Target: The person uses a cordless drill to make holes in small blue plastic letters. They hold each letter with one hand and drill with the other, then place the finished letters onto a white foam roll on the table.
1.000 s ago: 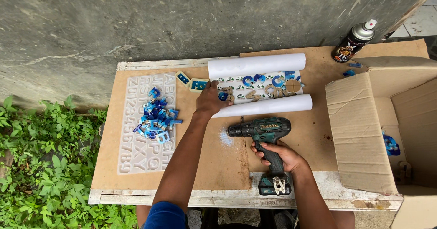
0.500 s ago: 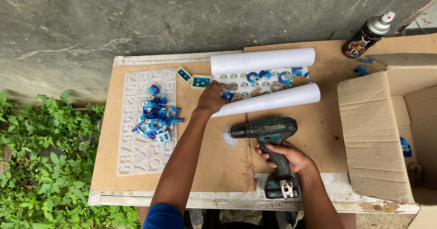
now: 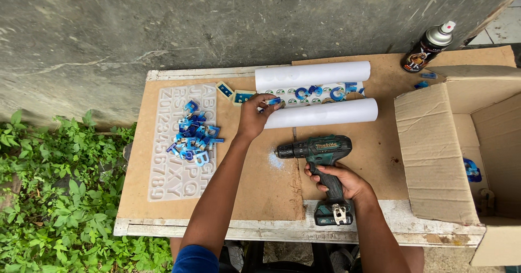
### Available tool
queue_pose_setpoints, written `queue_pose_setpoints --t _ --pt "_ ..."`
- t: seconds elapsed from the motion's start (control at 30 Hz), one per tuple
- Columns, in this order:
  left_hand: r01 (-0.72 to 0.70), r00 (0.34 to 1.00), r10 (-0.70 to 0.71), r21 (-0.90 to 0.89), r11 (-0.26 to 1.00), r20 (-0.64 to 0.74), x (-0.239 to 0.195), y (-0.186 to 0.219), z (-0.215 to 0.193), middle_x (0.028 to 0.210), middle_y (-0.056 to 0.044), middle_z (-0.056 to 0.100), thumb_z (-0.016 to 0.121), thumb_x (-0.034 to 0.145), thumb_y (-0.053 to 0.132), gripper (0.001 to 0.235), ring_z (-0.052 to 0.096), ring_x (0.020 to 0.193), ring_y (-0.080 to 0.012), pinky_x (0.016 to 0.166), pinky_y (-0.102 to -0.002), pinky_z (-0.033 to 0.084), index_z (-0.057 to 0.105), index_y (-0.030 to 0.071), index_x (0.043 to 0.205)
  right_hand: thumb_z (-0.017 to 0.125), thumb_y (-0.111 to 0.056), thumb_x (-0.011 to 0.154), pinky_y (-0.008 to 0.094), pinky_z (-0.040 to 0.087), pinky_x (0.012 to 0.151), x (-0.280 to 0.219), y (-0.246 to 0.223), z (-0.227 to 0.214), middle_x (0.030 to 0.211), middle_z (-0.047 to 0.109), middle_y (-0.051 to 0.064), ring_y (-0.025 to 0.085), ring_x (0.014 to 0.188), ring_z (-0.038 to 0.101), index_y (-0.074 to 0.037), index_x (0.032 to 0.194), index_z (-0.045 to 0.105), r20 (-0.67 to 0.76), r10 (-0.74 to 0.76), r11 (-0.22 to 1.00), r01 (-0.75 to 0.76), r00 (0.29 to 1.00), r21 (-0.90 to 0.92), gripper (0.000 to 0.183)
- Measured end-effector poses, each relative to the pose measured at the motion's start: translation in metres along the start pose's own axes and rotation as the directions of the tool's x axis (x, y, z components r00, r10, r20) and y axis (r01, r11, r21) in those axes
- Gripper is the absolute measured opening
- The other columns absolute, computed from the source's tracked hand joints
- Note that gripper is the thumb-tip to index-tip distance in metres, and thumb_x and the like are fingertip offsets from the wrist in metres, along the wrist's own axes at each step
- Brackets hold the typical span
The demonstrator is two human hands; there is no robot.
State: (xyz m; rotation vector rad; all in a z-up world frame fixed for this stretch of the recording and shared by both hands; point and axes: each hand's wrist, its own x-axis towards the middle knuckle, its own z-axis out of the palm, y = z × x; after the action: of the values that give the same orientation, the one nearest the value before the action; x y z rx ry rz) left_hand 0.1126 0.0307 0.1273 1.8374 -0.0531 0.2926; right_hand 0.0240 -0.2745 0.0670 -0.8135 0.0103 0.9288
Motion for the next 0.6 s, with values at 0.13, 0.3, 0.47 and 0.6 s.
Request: queue_pose_setpoints --t 0.13,0.3,0.47,0.6 --pt "0.085 0.991 -0.121 -0.426 0.901 -0.06 -0.036 0.017 0.011 0.095 -0.012 0.069 0.077 0.094 0.007 0.025 0.067 0.081 -0.0146 0.052 -0.02 0.058 0.071 -0.003 0.116 0.059 -0.004 0.091 0.031 0.041 0.05 0.002 0.008 -0.011 0.107 0.056 0.021 0.025 0.082 0.05 0.001 0.132 0.056 0.014 -0.049 0.999 0.048 0.999 0.009 0.041" --pt "0.234 0.925 -0.365 -0.601 0.764 -0.104 -0.086 -0.005 0.016 0.083 -0.006 0.067 0.071 0.1 0.015 0.018 0.06 0.067 -0.0105 0.04 -0.016 0.041 0.073 0.005 0.115 0.056 -0.024 0.099 0.024 0.038 0.049 -0.003 0.006 -0.011 0.105 0.055 0.016 0.018 0.08 0.048 0.001 0.124 0.056 0.03 -0.095 0.996 0.095 0.995 -0.003 0.036" --pt "0.278 0.884 -0.457 -0.677 0.682 -0.098 -0.125 -0.038 0.023 0.088 -0.003 0.067 0.068 0.1 0.018 0.021 0.065 0.073 -0.0094 0.055 -0.018 0.058 0.066 0.006 0.118 0.053 -0.038 0.103 0.023 0.037 0.048 -0.007 0.006 -0.001 0.104 0.054 0.014 0.015 0.078 0.047 0.0 0.122 0.055 0.038 -0.117 0.993 0.117 0.992 -0.008 0.043" --pt "0.284 0.866 -0.494 -0.743 0.606 -0.072 -0.138 -0.071 0.032 0.089 -0.003 0.07 0.072 0.099 0.024 0.022 0.069 0.075 -0.0096 0.06 -0.021 0.066 0.069 0.007 0.112 0.053 -0.039 0.103 0.022 0.037 0.047 -0.007 0.009 -0.005 0.101 0.053 0.014 0.013 0.074 0.044 0.0 0.12 0.054 0.086 -0.122 0.992 0.125 0.989 -0.029 0.043"
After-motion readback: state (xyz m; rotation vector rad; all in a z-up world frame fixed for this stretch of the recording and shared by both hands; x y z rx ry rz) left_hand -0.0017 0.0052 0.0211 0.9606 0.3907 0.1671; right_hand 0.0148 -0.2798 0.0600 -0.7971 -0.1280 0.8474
